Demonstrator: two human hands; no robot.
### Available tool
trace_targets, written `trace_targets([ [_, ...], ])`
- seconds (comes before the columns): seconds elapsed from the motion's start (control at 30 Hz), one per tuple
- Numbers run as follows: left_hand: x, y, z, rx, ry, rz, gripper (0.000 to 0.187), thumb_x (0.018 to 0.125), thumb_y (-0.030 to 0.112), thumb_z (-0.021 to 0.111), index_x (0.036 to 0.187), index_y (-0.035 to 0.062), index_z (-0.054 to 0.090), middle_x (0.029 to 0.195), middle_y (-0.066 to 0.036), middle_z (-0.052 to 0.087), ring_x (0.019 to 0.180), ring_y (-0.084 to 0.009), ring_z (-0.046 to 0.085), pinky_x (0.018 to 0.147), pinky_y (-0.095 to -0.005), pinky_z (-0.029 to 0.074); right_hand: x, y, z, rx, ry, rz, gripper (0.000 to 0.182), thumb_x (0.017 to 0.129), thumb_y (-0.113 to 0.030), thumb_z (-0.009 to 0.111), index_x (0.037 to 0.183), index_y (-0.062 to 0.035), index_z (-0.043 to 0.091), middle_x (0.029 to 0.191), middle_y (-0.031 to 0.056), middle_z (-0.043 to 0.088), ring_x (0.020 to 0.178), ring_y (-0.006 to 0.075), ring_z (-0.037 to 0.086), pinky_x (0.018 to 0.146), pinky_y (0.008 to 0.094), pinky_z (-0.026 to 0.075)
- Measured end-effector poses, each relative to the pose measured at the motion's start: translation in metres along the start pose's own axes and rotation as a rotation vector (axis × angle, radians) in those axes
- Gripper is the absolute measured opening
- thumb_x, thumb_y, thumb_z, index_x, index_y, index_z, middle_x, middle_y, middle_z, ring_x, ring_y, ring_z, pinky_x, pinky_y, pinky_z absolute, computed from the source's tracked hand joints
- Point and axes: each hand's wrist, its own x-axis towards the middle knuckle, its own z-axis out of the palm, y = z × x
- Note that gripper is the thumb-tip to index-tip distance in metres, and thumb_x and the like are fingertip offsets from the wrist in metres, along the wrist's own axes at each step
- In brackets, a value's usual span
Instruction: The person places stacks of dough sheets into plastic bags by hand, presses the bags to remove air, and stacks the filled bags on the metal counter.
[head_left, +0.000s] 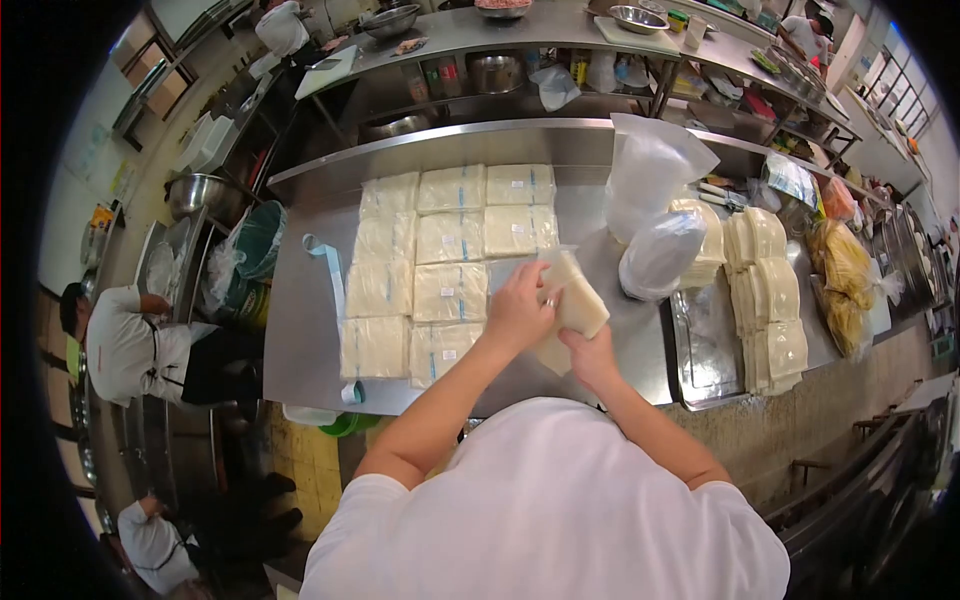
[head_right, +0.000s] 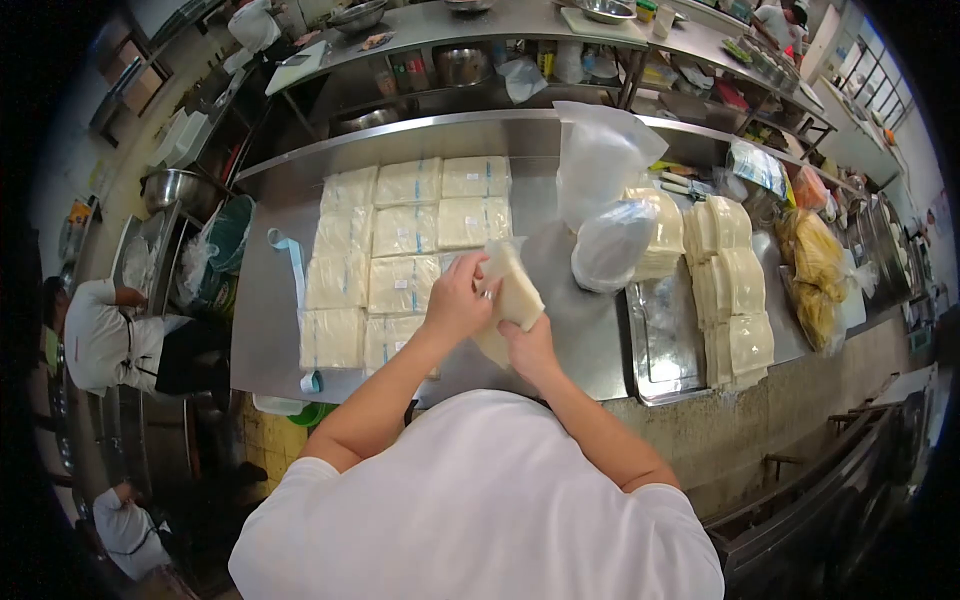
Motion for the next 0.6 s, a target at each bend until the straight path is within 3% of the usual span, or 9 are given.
trace_targets([
  [0.07,0.011,0.005,0.005,-0.073,-0.002,0.018,0.024,0.080,0.003,0.064,0.103,0.0059,0.065,0.088,-0.013,0.062,0.075,-0.0343,0.063,0.067,-0.0440,0.051,-0.004,-0.008,0.006,-0.231,-0.066,0.053,0.047,0.084,0.003,0.060,0.130,0.0050,0.053,0.117,0.0136,0.065,0.108,0.0239,0.063,0.094,0.0358,0.050],
  [0.13,0.014,0.006,0.010,-0.038,0.012,0.220,0.022,0.079,0.000,0.062,0.100,0.0066,0.068,0.088,-0.013,0.063,0.075,-0.0334,0.063,0.065,-0.0422,0.052,-0.001,0.011,0.004,-0.240,-0.096,-0.004,0.046,0.085,0.003,0.061,0.131,0.0020,0.053,0.120,0.0115,0.064,0.109,0.0224,0.063,0.096,0.0359,0.049],
  [0.2,0.005,0.010,0.006,-0.060,-0.070,0.268,0.022,0.078,0.000,0.062,0.098,0.0068,0.069,0.088,-0.013,0.063,0.075,-0.0341,0.063,0.065,-0.0428,0.052,0.002,0.022,0.003,-0.246,-0.122,-0.063,0.046,0.087,0.003,0.062,0.132,-0.0011,0.053,0.122,0.0093,0.062,0.110,0.0210,0.062,0.097,0.0361,0.048],
  [0.3,-0.018,0.018,0.008,-0.132,-0.148,0.364,0.026,0.075,-0.001,0.062,0.098,0.0074,0.070,0.088,-0.013,0.063,0.075,-0.0348,0.063,0.065,-0.0434,0.052,0.007,0.027,0.002,0.060,-0.023,-0.027,0.044,0.086,0.005,0.060,0.129,0.0018,0.054,0.118,0.0107,0.064,0.110,0.0222,0.062,0.094,0.0360,0.050],
  [0.37,-0.029,0.018,0.009,-0.182,-0.135,0.408,0.030,0.074,-0.002,0.061,0.101,0.0079,0.069,0.087,-0.013,0.062,0.075,-0.0350,0.062,0.065,-0.0434,0.052,0.014,0.034,-0.010,0.357,-0.067,0.158,0.049,0.084,0.009,0.059,0.132,-0.0003,0.052,0.121,0.0103,0.062,0.113,0.0231,0.061,0.094,0.0383,0.050],
  [0.47,-0.044,-0.006,0.016,-0.084,-0.051,0.217,0.030,0.073,0.000,0.062,0.101,0.0083,0.068,0.088,-0.014,0.062,0.076,-0.0356,0.063,0.066,-0.0451,0.051,0.014,0.025,-0.014,0.194,-0.043,0.144,0.054,0.083,0.012,0.058,0.134,-0.0004,0.049,0.124,0.0123,0.061,0.114,0.0273,0.061,0.097,0.0418,0.051],
  [0.53,-0.052,-0.028,0.017,0.095,0.013,0.019,0.023,0.074,0.006,0.065,0.097,0.0082,0.065,0.093,-0.014,0.062,0.079,-0.0374,0.063,0.066,-0.0474,0.051,0.012,0.014,-0.012,0.260,-0.004,0.169,0.055,0.081,0.012,0.056,0.134,-0.0010,0.049,0.125,0.0128,0.061,0.115,0.0290,0.061,0.098,0.0444,0.051],
  [0.57,-0.054,-0.034,0.014,0.095,0.017,0.019,0.023,0.074,0.006,0.065,0.097,0.0082,0.065,0.093,-0.014,0.062,0.079,-0.0374,0.063,0.066,-0.0474,0.051,0.013,0.011,-0.011,0.327,0.040,0.191,0.056,0.080,0.012,0.055,0.134,-0.0016,0.049,0.125,0.0132,0.060,0.115,0.0307,0.061,0.099,0.0470,0.052],
  [0.6,-0.055,-0.038,0.010,0.169,-0.094,-0.121,0.017,0.076,0.009,0.064,0.093,0.0074,0.064,0.091,-0.015,0.064,0.082,-0.0396,0.064,0.069,-0.0502,0.051,0.016,0.011,-0.013,0.325,0.037,0.192,0.056,0.080,0.012,0.055,0.134,-0.0016,0.049,0.125,0.0132,0.060,0.115,0.0307,0.061,0.099,0.0470,0.052],
])
